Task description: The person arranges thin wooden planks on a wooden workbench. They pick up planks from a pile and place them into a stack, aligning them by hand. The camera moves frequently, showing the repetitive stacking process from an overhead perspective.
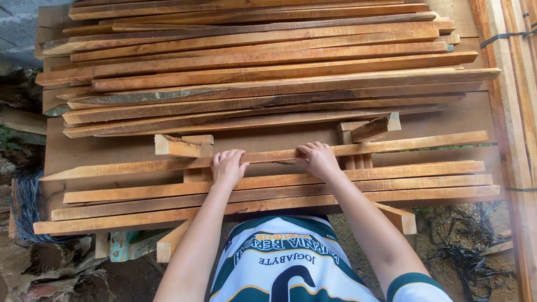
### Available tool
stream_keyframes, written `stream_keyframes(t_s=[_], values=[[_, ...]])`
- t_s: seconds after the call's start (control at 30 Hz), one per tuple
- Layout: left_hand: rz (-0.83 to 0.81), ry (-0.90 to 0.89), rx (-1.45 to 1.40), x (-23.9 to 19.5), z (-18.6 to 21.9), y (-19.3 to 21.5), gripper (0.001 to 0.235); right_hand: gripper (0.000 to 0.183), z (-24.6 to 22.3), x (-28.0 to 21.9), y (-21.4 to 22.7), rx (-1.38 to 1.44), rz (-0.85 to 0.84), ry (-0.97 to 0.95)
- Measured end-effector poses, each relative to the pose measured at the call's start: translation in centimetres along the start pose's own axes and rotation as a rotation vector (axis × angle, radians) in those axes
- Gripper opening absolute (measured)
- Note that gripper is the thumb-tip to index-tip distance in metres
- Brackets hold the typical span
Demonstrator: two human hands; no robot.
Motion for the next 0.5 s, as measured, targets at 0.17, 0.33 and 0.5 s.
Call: stream_keyframes(t_s=[0.17, 0.33, 0.5], values=[[0.088, 0.050, -0.081, 2.6, 0.6, 2.3, 0.038, 0.027, 1.8, 3.4, -2.1, 0.074, 0.099, -0.030], [0.140, 0.007, -0.133, 8.5, 1.0, 6.1, 0.040, 0.025, 4.2, 9.5, 1.3, 0.064, 0.407, 0.050], [0.158, 0.003, -0.106, 12.3, 3.0, 14.0, 0.052, 0.061, 3.2, 12.8, 10.2, -0.001, 0.566, -0.031]])
Point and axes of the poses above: each hand's wrist, its own x-axis towards the middle knuckle, its own y-axis out of the back of the hand, z = x × y, the point moved 5 cm from there along x, towards the middle knuckle, and after that the axes turned 7 degrees about -z, right-handed, at the moved point
